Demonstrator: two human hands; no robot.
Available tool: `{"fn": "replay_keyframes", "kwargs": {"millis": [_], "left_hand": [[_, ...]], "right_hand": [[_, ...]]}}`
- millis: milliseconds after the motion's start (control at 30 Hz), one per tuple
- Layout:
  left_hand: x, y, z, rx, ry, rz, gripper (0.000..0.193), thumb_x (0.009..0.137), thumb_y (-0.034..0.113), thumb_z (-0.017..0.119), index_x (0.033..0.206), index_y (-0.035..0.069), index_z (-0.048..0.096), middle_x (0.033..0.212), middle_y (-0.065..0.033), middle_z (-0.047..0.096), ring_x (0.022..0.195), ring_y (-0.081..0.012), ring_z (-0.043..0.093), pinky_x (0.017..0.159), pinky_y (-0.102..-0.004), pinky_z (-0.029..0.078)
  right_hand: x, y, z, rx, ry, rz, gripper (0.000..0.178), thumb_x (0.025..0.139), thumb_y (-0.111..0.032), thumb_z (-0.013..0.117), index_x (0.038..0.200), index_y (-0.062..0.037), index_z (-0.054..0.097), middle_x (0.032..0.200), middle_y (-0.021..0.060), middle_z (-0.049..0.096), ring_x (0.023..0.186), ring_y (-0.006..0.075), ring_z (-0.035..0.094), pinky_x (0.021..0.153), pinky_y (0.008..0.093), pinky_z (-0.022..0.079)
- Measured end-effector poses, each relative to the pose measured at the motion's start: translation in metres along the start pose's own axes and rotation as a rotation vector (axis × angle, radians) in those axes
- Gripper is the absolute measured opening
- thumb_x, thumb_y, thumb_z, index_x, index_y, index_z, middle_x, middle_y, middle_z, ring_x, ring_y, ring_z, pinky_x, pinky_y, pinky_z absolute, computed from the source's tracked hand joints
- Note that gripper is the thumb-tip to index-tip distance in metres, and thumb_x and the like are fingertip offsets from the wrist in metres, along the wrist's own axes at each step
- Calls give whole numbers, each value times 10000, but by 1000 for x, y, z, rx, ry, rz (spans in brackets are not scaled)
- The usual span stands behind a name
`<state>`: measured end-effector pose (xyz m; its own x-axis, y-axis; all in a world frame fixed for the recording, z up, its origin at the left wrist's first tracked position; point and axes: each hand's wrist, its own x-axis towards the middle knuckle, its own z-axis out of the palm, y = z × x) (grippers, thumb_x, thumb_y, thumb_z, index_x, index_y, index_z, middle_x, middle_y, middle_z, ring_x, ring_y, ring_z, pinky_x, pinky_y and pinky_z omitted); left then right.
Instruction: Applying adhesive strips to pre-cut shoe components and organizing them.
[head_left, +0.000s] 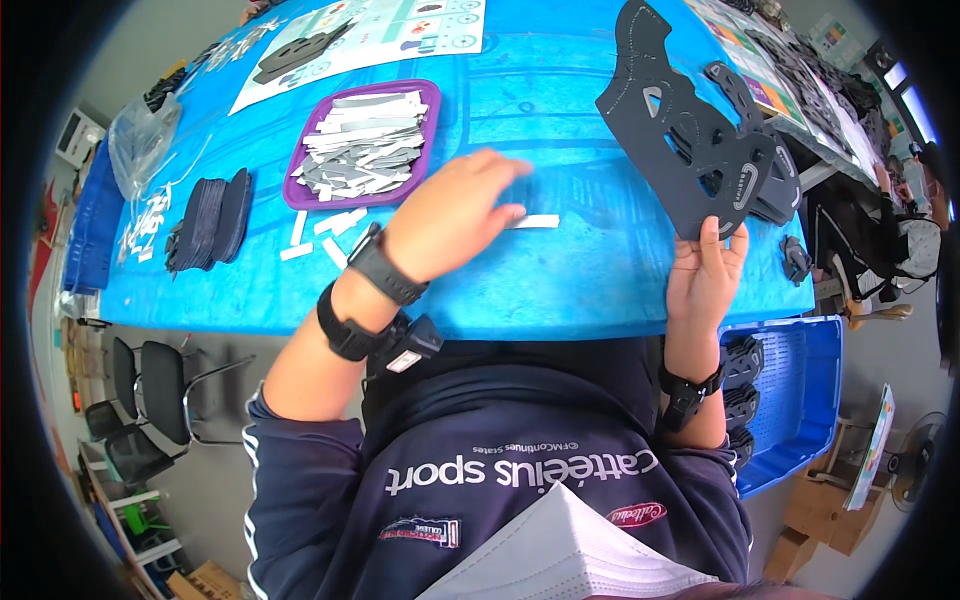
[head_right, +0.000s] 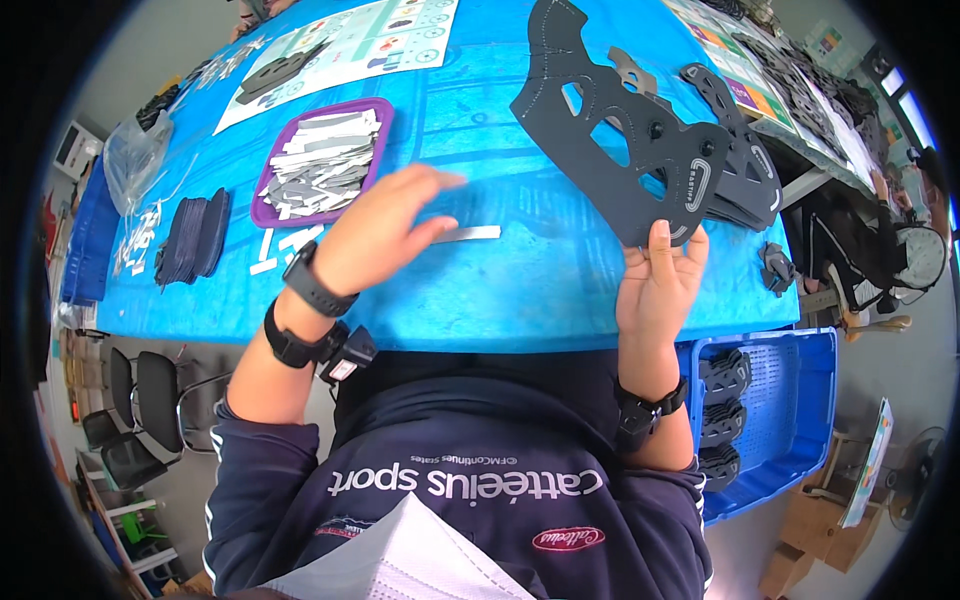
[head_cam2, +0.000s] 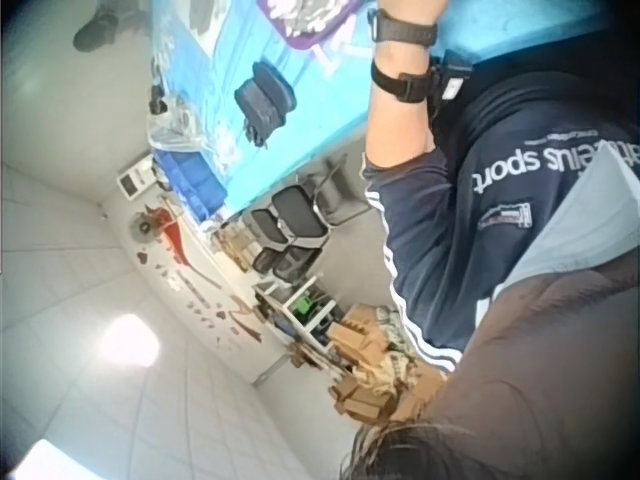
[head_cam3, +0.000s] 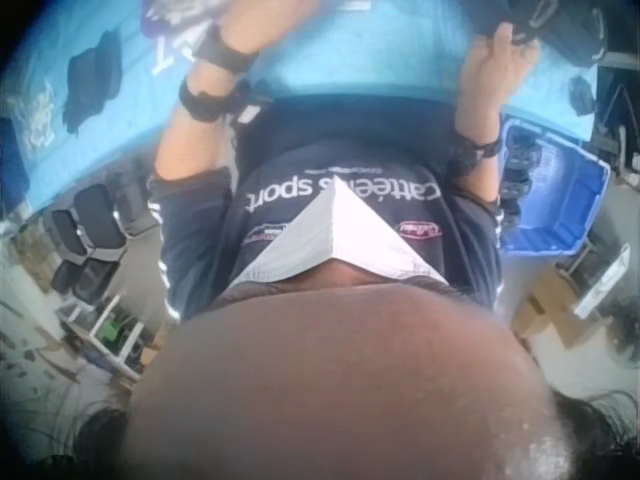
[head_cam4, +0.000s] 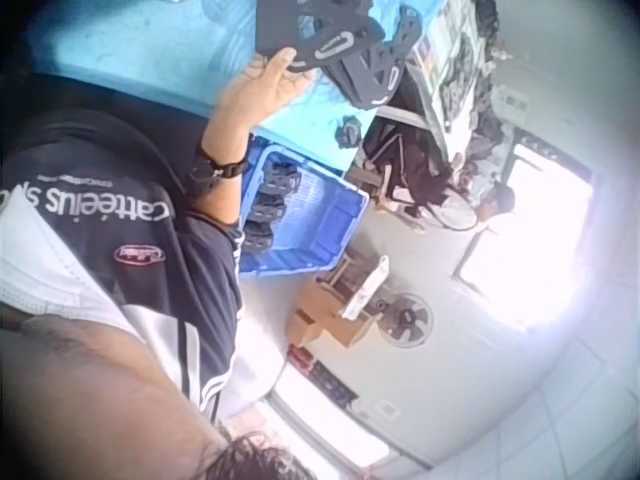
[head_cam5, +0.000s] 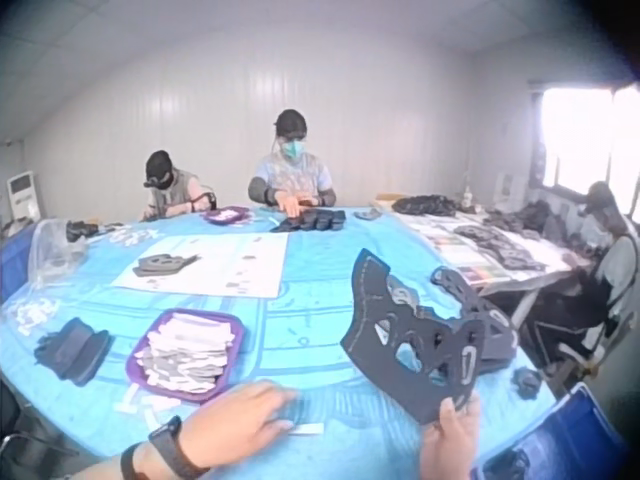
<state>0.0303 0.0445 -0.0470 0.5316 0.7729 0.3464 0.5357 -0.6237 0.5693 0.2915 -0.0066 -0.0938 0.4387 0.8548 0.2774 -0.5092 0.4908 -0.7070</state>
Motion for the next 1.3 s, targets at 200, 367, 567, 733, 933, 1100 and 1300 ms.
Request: {"fn": "replay_keyframes", "kwargs": {"millis": [200, 367, 567, 733, 933, 1100, 1300], "left_hand": [[24, -19, 17, -83, -426, -61, 208, 760, 163, 645, 911, 50, 558, 829, -101, 568, 737, -244, 551, 660, -350, 439], [34, -18, 13, -56, -633, -42, 159, 793, 140, 633, 886, 54, 538, 775, -30, 516, 690, -140, 495, 617, -267, 405], [1, 27, 2, -1166, -33, -406, 186, 826, 7, 573, 985, 25, 478, 768, -48, 569, 704, -123, 605, 610, -230, 510], [-51, 19, 10, -786, -24, -404, 161, 801, -3, 609, 950, -5, 547, 805, -75, 604, 700, -97, 596, 593, -212, 492], [-65, 20, 6, -243, -203, -604, 165, 752, 42, 680, 898, 8, 612, 807, -32, 611, 699, -72, 547, 583, -193, 418], [-66, 16, 7, -165, 120, -190, 523, 604, 202, 791, 1026, -11, 569, 960, -110, 543, 913, -222, 517, 763, -306, 409], [-83, 13, -21, -575, -3, -309, 291, 674, 124, 774, 888, -15, 635, 756, -40, 635, 680, -90, 570, 598, -224, 440]], "right_hand": [[-5, -2, 6, -49, -25, 10, 231, 878, -19, 506, 1087, -44, 409, 952, 99, 597, 855, 164, 599, 733, 295, 509], [-4, -2, 3, -18, -56, 22, 252, 879, -21, 505, 1107, -39, 400, 973, 110, 595, 873, 167, 596, 747, 298, 506], [-3, -2, 0, -6, -55, 28, 249, 885, -21, 490, 1115, -32, 394, 1003, 124, 586, 909, 186, 592, 782, 318, 499], [-4, -2, 4, -7, -67, 37, 246, 887, -18, 482, 1117, -30, 395, 1016, 128, 582, 924, 199, 591, 798, 329, 497], [-5, -2, 4, -17, -135, 89, 245, 882, -5, 484, 1112, -27, 401, 1009, 115, 577, 897, 194, 594, 786, 339, 501], [-15, -3, 8, -108, -344, 204, 265, 854, 13, 524, 1093, -8, 411, 974, 99, 578, 855, 159, 587, 709, 291, 497], [-22, -15, 17, -696, -550, 291, 135, 819, -67, 622, 873, 20, 533, 774, 53, 595, 578, 85, 550, 522, 176, 422]]}}
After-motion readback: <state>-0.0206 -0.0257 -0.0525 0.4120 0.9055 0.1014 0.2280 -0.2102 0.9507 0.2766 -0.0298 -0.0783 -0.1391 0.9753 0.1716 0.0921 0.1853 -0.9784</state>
